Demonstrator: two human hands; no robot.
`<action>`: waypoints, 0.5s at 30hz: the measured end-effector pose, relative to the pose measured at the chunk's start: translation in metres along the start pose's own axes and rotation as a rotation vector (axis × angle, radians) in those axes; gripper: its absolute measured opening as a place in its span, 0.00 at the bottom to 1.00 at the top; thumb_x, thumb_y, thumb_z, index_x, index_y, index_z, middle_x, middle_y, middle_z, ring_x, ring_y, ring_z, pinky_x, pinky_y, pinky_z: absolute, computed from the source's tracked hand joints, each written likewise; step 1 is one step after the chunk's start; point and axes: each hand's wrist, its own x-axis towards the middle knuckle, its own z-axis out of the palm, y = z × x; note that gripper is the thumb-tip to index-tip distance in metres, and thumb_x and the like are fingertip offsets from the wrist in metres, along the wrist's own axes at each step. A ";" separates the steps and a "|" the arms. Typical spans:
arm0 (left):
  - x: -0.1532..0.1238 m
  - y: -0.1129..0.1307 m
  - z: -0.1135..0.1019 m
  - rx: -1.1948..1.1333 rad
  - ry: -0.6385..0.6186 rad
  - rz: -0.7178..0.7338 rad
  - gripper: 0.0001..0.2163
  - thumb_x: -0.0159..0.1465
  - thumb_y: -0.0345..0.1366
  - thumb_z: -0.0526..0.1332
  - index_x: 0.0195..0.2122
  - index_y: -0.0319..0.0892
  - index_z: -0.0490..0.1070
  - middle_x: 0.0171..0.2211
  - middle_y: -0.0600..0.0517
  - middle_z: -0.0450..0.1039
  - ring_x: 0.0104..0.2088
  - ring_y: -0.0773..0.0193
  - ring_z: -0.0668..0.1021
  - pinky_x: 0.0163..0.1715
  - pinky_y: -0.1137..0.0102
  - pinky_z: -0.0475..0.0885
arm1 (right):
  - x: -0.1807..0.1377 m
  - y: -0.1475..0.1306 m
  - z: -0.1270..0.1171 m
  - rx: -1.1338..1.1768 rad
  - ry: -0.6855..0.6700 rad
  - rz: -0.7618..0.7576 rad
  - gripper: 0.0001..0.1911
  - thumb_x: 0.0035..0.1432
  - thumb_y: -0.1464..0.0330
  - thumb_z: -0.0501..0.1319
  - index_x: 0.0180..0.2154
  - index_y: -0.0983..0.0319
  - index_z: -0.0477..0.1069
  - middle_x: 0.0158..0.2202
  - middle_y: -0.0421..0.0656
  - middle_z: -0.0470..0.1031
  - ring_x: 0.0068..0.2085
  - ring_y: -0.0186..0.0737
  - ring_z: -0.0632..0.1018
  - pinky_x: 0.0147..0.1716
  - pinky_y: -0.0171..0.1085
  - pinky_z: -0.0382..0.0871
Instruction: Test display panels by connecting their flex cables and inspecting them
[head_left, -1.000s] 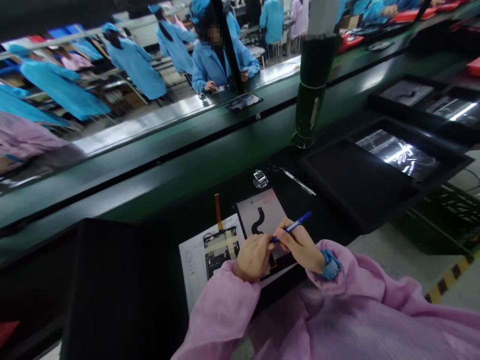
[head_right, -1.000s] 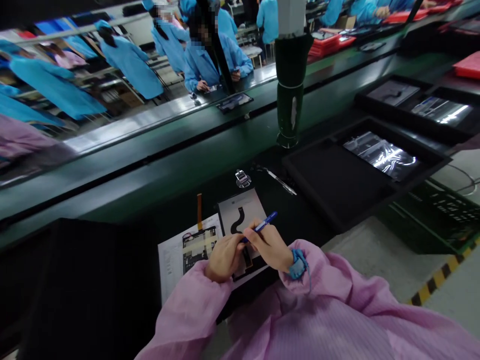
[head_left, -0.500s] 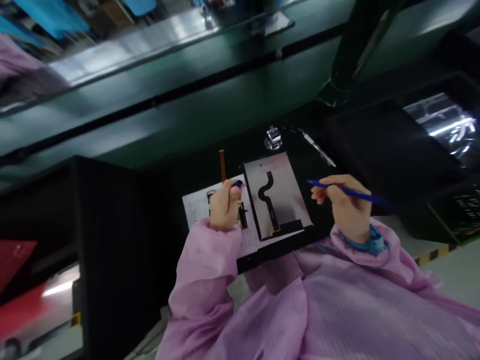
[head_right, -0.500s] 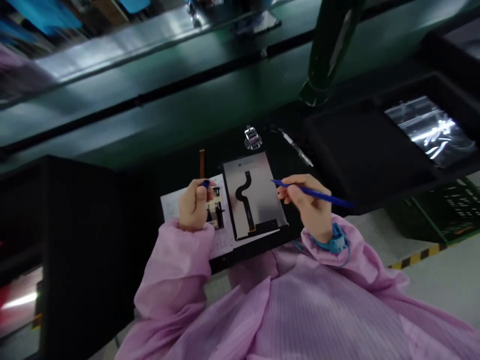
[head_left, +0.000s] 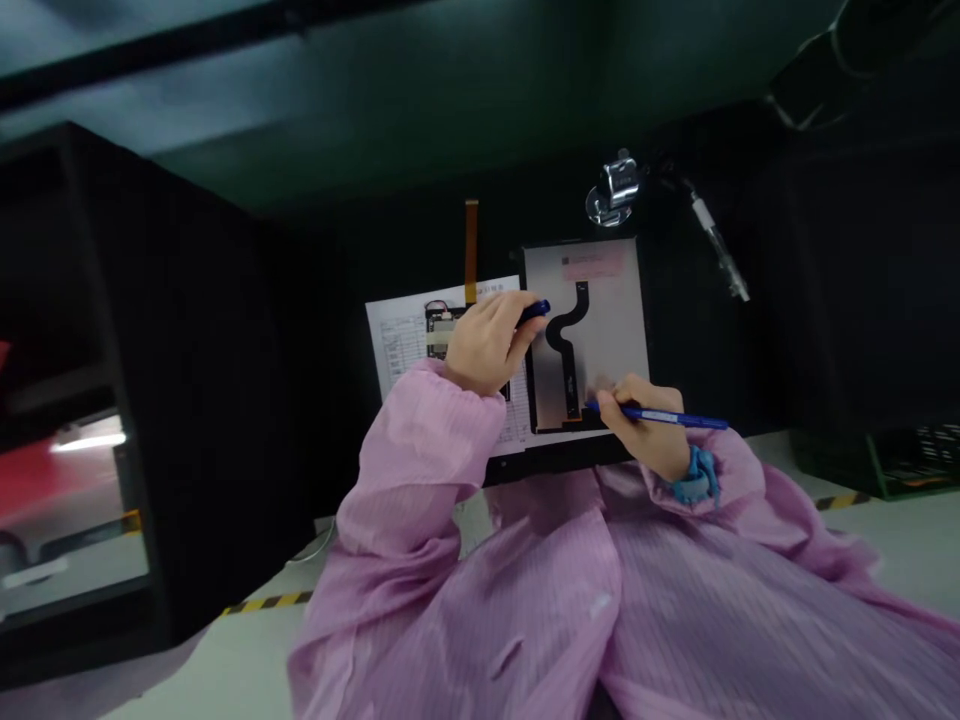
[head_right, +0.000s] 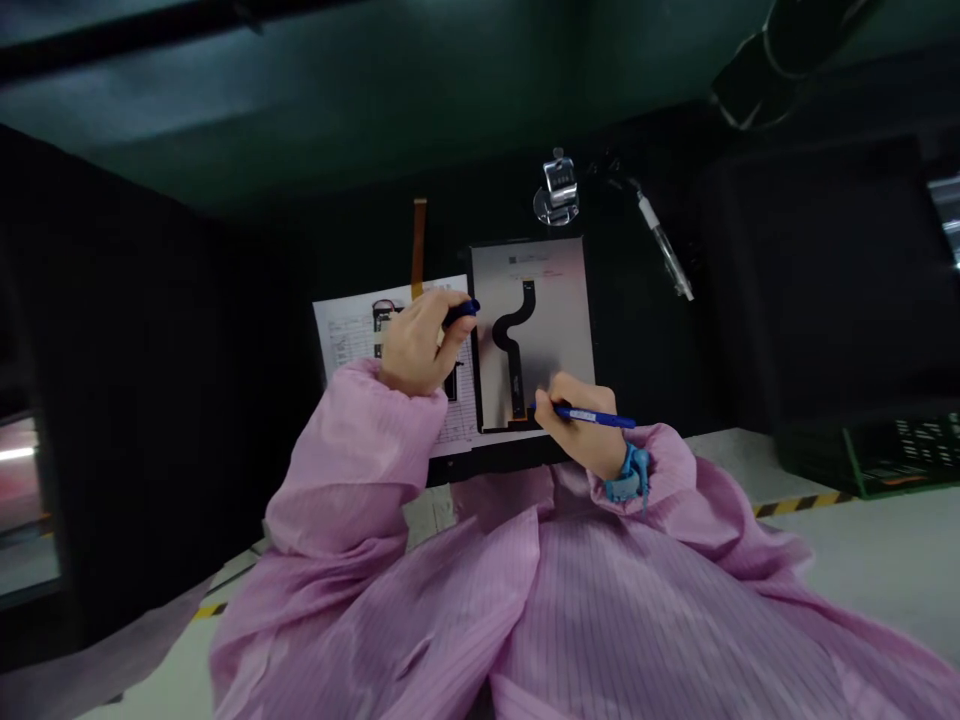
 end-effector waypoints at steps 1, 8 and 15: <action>0.000 0.000 -0.001 0.004 -0.001 0.004 0.19 0.72 0.51 0.50 0.43 0.41 0.73 0.39 0.46 0.77 0.41 0.56 0.79 0.43 0.62 0.73 | 0.000 0.000 0.000 -0.004 -0.010 -0.016 0.19 0.65 0.64 0.58 0.23 0.60 0.56 0.20 0.36 0.64 0.20 0.29 0.64 0.23 0.32 0.58; 0.000 0.002 -0.002 -0.037 0.030 -0.026 0.18 0.71 0.51 0.53 0.42 0.41 0.73 0.38 0.46 0.77 0.39 0.57 0.78 0.42 0.62 0.73 | 0.000 0.000 0.001 -0.022 -0.072 -0.008 0.19 0.66 0.63 0.57 0.23 0.60 0.59 0.21 0.38 0.68 0.22 0.30 0.67 0.24 0.32 0.60; 0.001 0.003 -0.003 0.043 0.037 0.073 0.17 0.73 0.47 0.51 0.43 0.39 0.72 0.37 0.46 0.78 0.37 0.57 0.79 0.38 0.64 0.74 | 0.002 -0.002 0.000 0.014 -0.037 -0.106 0.17 0.63 0.71 0.59 0.23 0.61 0.59 0.21 0.36 0.67 0.21 0.27 0.66 0.23 0.30 0.59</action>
